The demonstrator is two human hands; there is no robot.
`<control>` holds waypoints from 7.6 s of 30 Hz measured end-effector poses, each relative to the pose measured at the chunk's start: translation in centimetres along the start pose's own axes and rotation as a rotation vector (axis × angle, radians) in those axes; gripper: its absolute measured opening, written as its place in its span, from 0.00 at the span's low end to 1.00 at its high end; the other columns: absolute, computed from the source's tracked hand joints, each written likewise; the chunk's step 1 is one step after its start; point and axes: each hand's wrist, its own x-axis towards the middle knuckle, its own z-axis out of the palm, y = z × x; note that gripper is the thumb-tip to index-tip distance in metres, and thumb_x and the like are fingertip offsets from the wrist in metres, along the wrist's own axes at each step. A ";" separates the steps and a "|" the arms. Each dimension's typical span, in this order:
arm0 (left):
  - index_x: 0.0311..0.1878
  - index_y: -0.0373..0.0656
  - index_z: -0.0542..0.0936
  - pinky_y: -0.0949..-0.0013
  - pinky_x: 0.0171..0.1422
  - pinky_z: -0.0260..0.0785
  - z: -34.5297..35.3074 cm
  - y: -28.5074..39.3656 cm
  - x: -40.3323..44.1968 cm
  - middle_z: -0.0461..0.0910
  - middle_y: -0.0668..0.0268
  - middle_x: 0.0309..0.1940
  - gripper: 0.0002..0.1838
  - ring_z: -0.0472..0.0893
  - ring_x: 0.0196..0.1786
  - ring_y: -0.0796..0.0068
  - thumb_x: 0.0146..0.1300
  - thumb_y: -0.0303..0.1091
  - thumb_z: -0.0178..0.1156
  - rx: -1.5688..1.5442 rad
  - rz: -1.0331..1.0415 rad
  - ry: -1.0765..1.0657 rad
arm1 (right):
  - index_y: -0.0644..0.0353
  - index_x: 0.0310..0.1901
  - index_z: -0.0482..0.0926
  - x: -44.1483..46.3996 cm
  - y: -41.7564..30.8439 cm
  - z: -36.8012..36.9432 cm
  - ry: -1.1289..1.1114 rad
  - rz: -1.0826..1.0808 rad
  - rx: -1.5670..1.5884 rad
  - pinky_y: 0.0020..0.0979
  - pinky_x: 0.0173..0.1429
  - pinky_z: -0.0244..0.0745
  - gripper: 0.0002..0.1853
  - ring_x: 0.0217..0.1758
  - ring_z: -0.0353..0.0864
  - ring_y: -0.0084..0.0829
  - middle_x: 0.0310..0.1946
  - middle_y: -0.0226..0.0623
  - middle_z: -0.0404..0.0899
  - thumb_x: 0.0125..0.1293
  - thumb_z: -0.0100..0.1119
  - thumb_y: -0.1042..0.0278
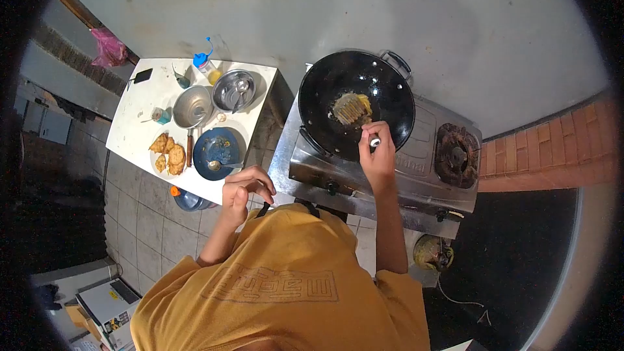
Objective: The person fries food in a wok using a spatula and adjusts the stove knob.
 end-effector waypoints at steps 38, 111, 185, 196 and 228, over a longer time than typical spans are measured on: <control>0.25 0.29 0.82 0.65 0.42 0.71 0.5 0.1 -0.2 0.80 0.56 0.31 0.40 0.80 0.35 0.65 0.77 0.57 0.40 0.008 0.002 0.015 | 0.63 0.42 0.70 0.4 -0.4 -3.2 -0.200 -0.043 -0.236 0.36 0.52 0.73 0.07 0.47 0.78 0.47 0.47 0.46 0.76 0.66 0.57 0.79; 0.30 0.25 0.81 0.67 0.40 0.75 0.7 -0.7 0.0 0.80 0.54 0.31 0.41 0.82 0.33 0.65 0.77 0.59 0.40 -0.069 -0.033 0.051 | 0.63 0.47 0.67 -0.1 4.2 -0.8 0.128 0.110 0.408 0.31 0.54 0.76 0.03 0.46 0.81 0.29 0.51 0.42 0.74 0.77 0.45 0.74; 0.27 0.26 0.81 0.65 0.41 0.73 1.7 -0.5 0.6 0.80 0.54 0.30 0.39 0.81 0.34 0.64 0.78 0.56 0.40 -0.032 -0.042 0.059 | 0.65 0.39 0.64 1.7 5.5 0.0 0.139 0.158 0.403 0.27 0.26 0.78 0.07 0.24 0.82 0.32 0.39 0.46 0.75 0.75 0.51 0.75; 0.26 0.26 0.81 0.66 0.41 0.73 2.3 -0.8 1.2 0.80 0.54 0.30 0.40 0.81 0.34 0.64 0.77 0.57 0.40 -0.037 -0.066 0.065 | 0.69 0.25 0.69 3.4 5.0 -0.2 0.040 0.107 0.000 0.26 0.28 0.56 0.13 0.23 0.61 0.21 0.22 0.35 0.62 0.65 0.61 0.79; 0.26 0.27 0.81 0.65 0.42 0.73 2.5 -0.7 2.3 0.79 0.54 0.31 0.39 0.81 0.35 0.64 0.77 0.56 0.40 -0.047 -0.059 0.024 | 0.64 0.28 0.74 4.6 3.2 -2.2 0.279 0.582 0.549 0.24 0.19 0.63 0.13 0.19 0.75 0.24 0.29 0.35 0.76 0.74 0.54 0.71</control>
